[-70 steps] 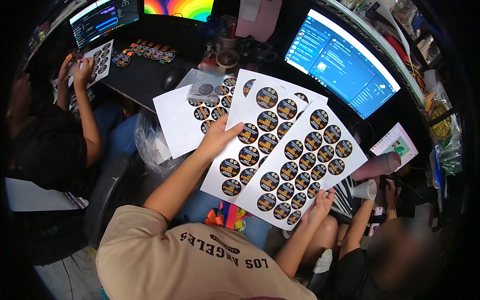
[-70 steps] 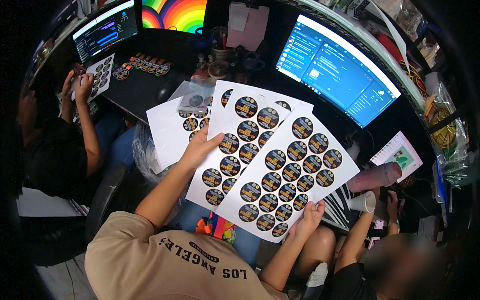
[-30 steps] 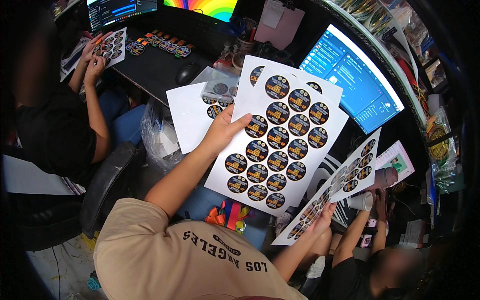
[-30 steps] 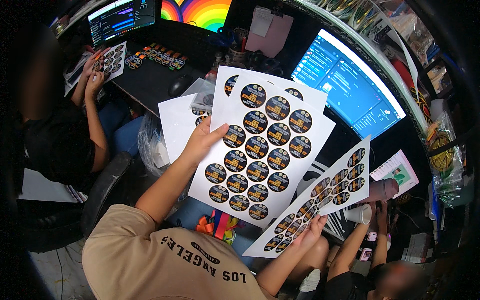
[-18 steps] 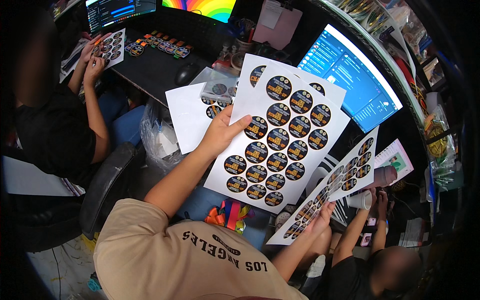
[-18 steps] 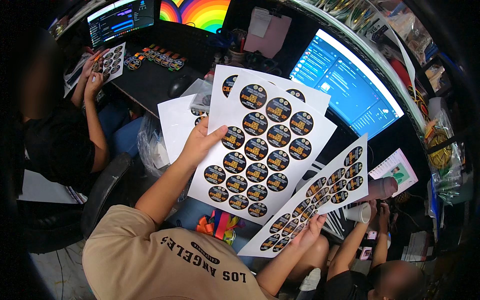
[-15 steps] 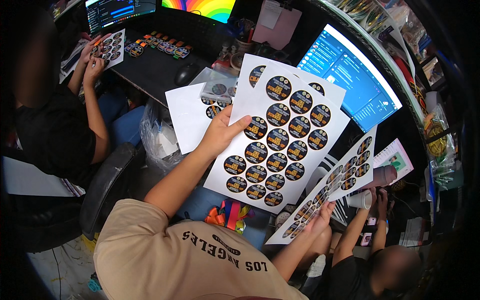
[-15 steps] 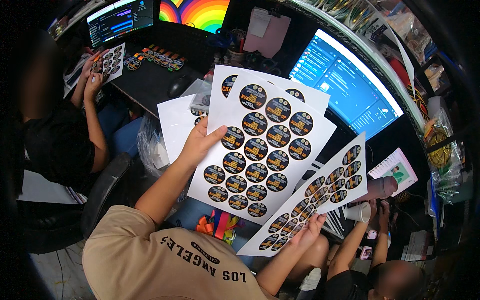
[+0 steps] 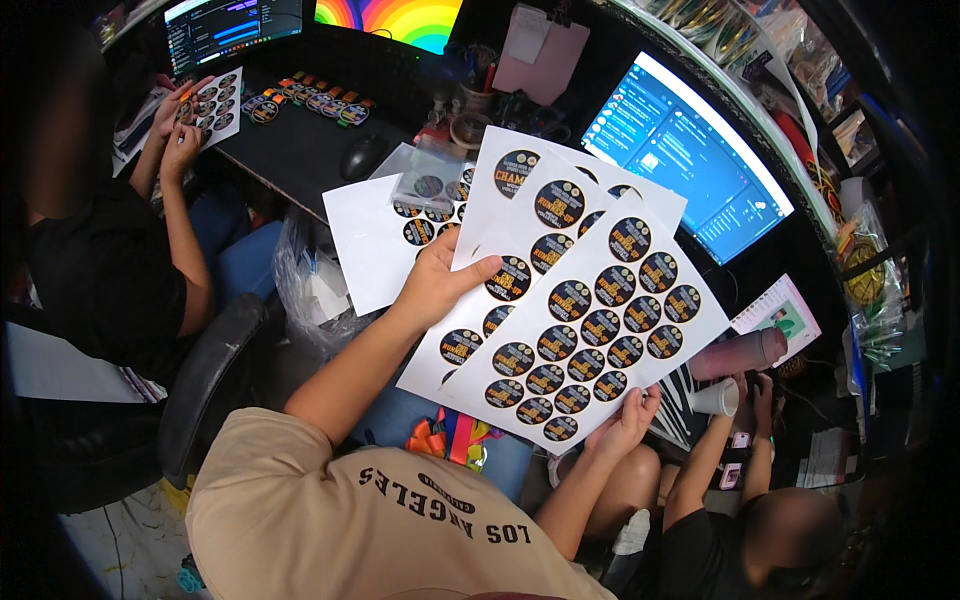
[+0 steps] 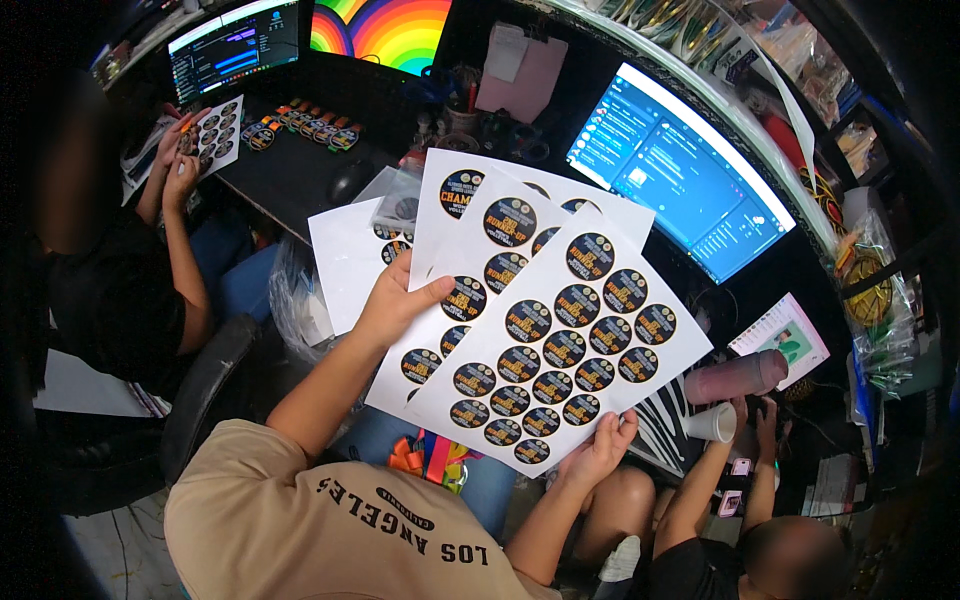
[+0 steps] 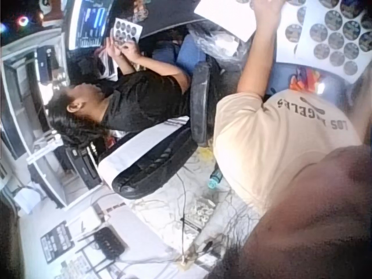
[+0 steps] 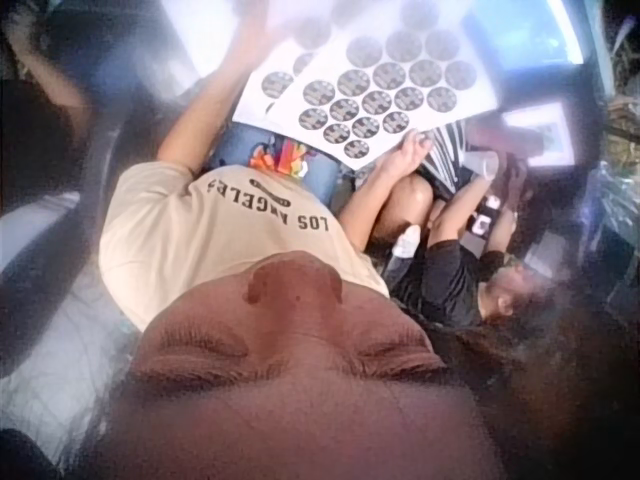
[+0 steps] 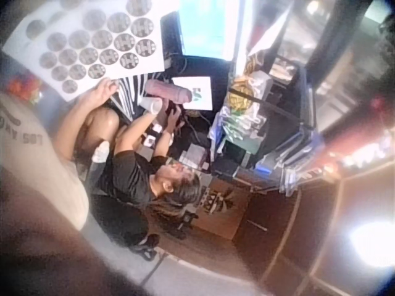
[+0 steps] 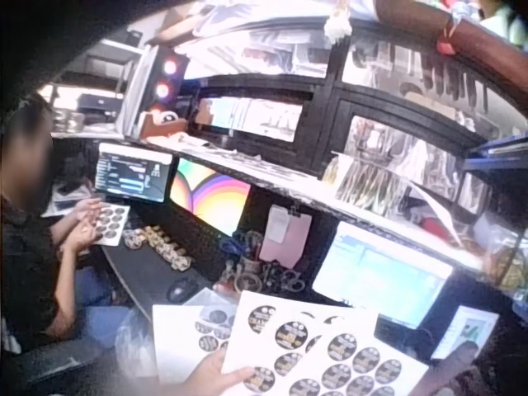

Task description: The person peels circular stickers from a sheet and wraps a rainbow ribbon around each sticker to form small keychains. They place the finished keychains on the desk. Another person at the same desk performs a similar task in the background.

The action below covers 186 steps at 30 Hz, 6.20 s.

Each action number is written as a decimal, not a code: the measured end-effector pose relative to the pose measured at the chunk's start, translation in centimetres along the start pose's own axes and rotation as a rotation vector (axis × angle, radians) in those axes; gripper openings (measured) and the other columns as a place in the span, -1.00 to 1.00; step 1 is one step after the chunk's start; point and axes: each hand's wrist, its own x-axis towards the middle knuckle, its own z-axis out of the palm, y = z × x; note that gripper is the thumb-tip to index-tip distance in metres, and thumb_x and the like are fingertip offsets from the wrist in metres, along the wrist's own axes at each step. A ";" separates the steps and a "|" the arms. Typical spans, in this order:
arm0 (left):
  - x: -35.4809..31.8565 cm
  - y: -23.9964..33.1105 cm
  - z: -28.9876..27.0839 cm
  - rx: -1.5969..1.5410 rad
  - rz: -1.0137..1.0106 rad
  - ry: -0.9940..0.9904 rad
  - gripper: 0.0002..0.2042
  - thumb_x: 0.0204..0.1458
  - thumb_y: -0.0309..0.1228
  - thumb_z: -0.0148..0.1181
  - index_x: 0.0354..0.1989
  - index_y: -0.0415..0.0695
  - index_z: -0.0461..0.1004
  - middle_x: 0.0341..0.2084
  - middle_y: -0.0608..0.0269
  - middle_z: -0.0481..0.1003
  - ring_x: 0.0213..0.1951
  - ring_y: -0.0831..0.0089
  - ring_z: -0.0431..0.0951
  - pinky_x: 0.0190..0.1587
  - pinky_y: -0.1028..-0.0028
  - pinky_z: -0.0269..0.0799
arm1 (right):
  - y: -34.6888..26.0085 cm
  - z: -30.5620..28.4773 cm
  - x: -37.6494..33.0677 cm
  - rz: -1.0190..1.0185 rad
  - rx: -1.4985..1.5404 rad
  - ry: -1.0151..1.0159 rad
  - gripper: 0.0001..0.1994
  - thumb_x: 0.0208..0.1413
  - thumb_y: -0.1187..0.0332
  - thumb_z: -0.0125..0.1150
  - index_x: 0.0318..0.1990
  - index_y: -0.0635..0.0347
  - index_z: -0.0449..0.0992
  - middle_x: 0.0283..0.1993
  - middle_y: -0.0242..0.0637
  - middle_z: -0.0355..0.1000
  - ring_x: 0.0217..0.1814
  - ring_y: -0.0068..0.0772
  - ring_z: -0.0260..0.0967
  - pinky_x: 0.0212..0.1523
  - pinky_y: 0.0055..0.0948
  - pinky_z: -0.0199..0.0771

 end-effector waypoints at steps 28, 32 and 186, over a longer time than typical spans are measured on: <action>-0.7 0.0 0.5 -0.141 -0.072 -0.075 -0.67 0.28 -0.22 -0.02 0.01 -0.23 0.42 -0.17 0.25 0.55 -0.21 0.63 0.52 -0.14 0.58 0.44 | 0.2 -2.3 -0.1 0.127 -0.072 -0.062 -0.65 0.11 0.65 0.08 0.09 0.41 0.32 0.07 -0.04 0.42 0.06 -0.32 0.42 0.12 -0.36 0.42; -0.5 0.4 0.2 -0.200 -0.098 -0.057 -0.67 0.28 -0.23 -0.02 0.02 -0.23 0.42 -0.16 0.24 0.55 -0.20 0.61 0.53 -0.14 0.56 0.45 | -0.6 -5.0 0.8 0.173 0.036 -0.081 -0.61 0.12 0.63 0.06 0.14 0.37 0.30 0.14 -0.05 0.37 0.14 -0.25 0.37 0.21 -0.24 0.38; 23.2 39.5 5.0 1.815 -0.111 -0.363 -0.26 0.21 0.20 -0.50 0.25 -0.17 0.29 0.36 0.10 0.07 0.43 0.20 -0.13 0.41 0.15 -0.27 | -13.7 37.4 9.7 0.661 0.272 -0.661 -0.75 0.16 0.58 -0.17 -0.02 0.47 0.26 -0.22 0.01 0.44 -0.48 -0.46 0.39 -0.60 -0.63 0.47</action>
